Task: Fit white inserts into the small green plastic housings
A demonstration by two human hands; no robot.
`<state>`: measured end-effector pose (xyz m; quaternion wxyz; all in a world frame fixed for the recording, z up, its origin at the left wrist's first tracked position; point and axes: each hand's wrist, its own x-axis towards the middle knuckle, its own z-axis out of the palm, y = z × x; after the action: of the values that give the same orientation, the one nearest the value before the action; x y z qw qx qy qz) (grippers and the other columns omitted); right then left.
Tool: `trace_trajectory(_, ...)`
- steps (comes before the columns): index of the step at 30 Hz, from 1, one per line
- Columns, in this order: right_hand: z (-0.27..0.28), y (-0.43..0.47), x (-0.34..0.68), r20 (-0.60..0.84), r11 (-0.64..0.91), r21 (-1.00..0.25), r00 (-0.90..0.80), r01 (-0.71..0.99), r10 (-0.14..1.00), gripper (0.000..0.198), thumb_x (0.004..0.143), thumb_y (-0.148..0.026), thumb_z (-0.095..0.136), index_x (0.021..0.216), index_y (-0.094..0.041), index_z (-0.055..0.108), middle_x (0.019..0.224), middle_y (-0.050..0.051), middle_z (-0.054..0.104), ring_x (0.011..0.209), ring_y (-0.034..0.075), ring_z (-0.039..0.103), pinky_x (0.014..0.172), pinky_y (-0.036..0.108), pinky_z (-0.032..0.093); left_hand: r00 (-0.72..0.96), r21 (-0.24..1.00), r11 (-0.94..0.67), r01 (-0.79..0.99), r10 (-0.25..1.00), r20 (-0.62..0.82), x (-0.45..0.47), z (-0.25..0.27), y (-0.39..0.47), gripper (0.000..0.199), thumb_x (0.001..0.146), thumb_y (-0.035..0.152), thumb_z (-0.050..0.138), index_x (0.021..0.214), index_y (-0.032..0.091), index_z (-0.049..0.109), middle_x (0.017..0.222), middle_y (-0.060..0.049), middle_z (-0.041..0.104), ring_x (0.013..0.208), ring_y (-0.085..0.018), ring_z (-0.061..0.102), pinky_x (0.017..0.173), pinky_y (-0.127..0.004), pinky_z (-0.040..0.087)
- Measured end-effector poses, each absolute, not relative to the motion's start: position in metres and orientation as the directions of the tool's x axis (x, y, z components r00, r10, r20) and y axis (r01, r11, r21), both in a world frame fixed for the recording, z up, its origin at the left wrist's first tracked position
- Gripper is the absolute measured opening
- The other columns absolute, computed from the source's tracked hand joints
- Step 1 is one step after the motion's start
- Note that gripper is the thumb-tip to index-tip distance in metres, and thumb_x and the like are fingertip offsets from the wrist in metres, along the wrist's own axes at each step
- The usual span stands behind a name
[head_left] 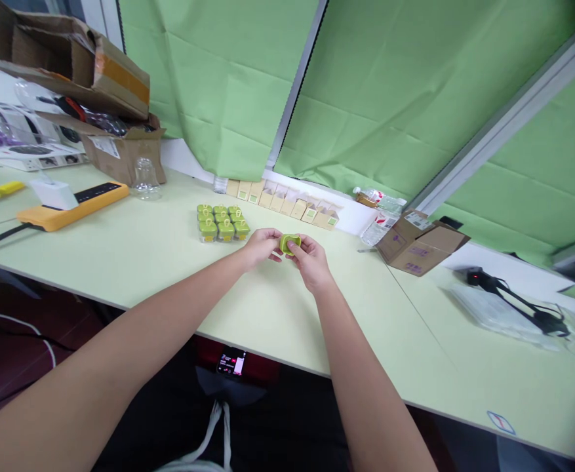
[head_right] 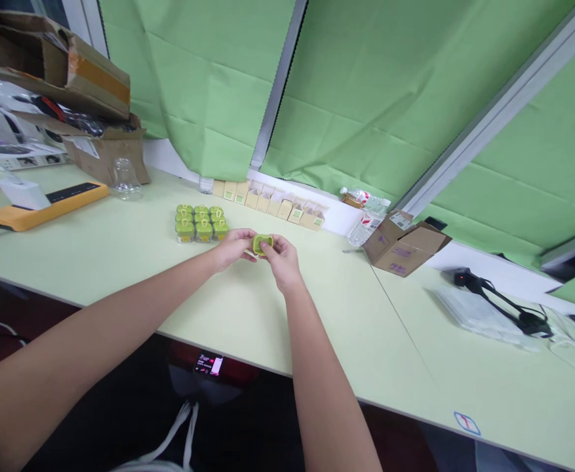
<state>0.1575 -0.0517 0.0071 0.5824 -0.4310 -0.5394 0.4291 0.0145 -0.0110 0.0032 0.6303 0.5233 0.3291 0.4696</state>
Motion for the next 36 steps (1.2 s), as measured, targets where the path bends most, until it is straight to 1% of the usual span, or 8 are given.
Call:
trace_trajectory(6, 0.007, -0.05, 0.158, 0.273, 0.275, -0.961, 0.062, -0.035, 0.96, 0.032, 0.068, -0.039, 0.078, 0.089, -0.021, 0.063, 0.087, 0.001, 0.068, 0.076, 0.013, 0.064, 0.073, 0.03, 0.056, 0.359, 0.962, -0.019, -0.273, 0.925, 0.12, 0.013, 0.0, -0.009, 0.015, 0.068, 0.025, 0.073, 0.076, 0.016, 0.065, 0.071, -0.001, 0.061, 0.062, -0.011, 0.058, 0.059, -0.025, 0.049)
trace_trajectory(12, 0.009, -0.05, 0.158, 0.235, 0.241, -0.968, 0.088, -0.067, 0.968, 0.033, 0.066, -0.039, 0.079, 0.087, -0.021, 0.061, 0.085, 0.0, 0.066, 0.074, 0.012, 0.064, 0.072, 0.029, 0.057, 0.424, 0.939, 0.045, -0.34, 0.899, 0.11, 0.011, 0.002, -0.01, 0.025, 0.069, 0.031, 0.077, 0.089, 0.018, 0.07, 0.081, -0.003, 0.065, 0.067, -0.011, 0.06, 0.06, -0.024, 0.048)
trace_trajectory(16, 0.009, -0.05, 0.158, 0.202, 0.216, -0.975, 0.205, -0.046, 0.958, 0.041, 0.06, -0.039, 0.083, 0.086, -0.021, 0.057, 0.083, -0.001, 0.064, 0.076, 0.014, 0.065, 0.066, 0.028, 0.056, 0.418, 0.928, 0.051, -0.369, 0.901, 0.116, 0.012, -0.001, -0.007, 0.028, 0.068, 0.033, 0.08, 0.09, 0.016, 0.073, 0.085, -0.005, 0.067, 0.066, -0.01, 0.058, 0.062, -0.025, 0.048)
trace_trajectory(19, 0.008, -0.049, 0.16, 0.23, 0.208, -0.973, 0.326, 0.102, 0.917, 0.041, 0.059, -0.043, 0.083, 0.08, -0.021, 0.056, 0.078, -0.002, 0.061, 0.071, 0.014, 0.062, 0.058, 0.026, 0.053, 0.358, 0.916, -0.001, -0.401, 0.92, 0.157, 0.014, -0.006, -0.003, 0.031, 0.066, 0.032, 0.083, 0.09, 0.014, 0.074, 0.088, -0.006, 0.07, 0.069, -0.01, 0.06, 0.07, -0.029, 0.052)
trace_trajectory(23, 0.005, -0.046, 0.164, 0.341, 0.218, -0.917, 0.374, 0.334, 0.863, 0.037, 0.062, -0.048, 0.079, 0.079, -0.019, 0.064, 0.072, 0.0, 0.064, 0.063, 0.013, 0.058, 0.057, 0.026, 0.048, 0.275, 0.901, -0.064, -0.43, 0.941, 0.198, 0.017, -0.009, 0.0, 0.037, 0.061, 0.032, 0.087, 0.088, 0.011, 0.074, 0.087, -0.007, 0.073, 0.075, -0.014, 0.065, 0.083, -0.035, 0.054)
trace_trajectory(28, 0.004, -0.047, 0.164, 0.451, 0.193, -0.824, 0.41, 0.533, 0.793, 0.023, 0.067, -0.04, 0.073, 0.076, -0.019, 0.071, 0.073, 0.002, 0.07, 0.06, 0.015, 0.058, 0.059, 0.028, 0.047, 0.21, 0.89, -0.13, -0.436, 0.947, 0.242, 0.02, -0.01, -0.001, 0.037, 0.058, 0.03, 0.087, 0.086, 0.01, 0.074, 0.081, -0.006, 0.073, 0.071, -0.013, 0.066, 0.082, -0.036, 0.056)
trace_trajectory(33, 0.005, -0.051, 0.163, 0.412, 0.273, -0.865, 0.282, 0.422, 0.867, 0.028, 0.072, -0.039, 0.069, 0.091, -0.021, 0.078, 0.089, 0.002, 0.077, 0.079, 0.019, 0.069, 0.075, 0.03, 0.053, 0.201, 0.891, -0.141, -0.431, 0.948, 0.247, 0.02, -0.009, -0.002, 0.038, 0.055, 0.031, 0.089, 0.084, 0.011, 0.075, 0.078, -0.006, 0.073, 0.069, -0.014, 0.066, 0.082, -0.036, 0.056)
trace_trajectory(36, 0.005, -0.051, 0.162, 0.37, 0.27, -0.897, 0.258, 0.351, 0.893, 0.031, 0.07, -0.039, 0.071, 0.093, -0.02, 0.079, 0.087, 0.003, 0.077, 0.079, 0.02, 0.07, 0.072, 0.03, 0.055, 0.199, 0.898, -0.138, -0.417, 0.95, 0.239, 0.019, -0.009, -0.002, 0.037, 0.055, 0.032, 0.089, 0.083, 0.011, 0.076, 0.079, -0.006, 0.074, 0.069, -0.014, 0.066, 0.082, -0.037, 0.057)
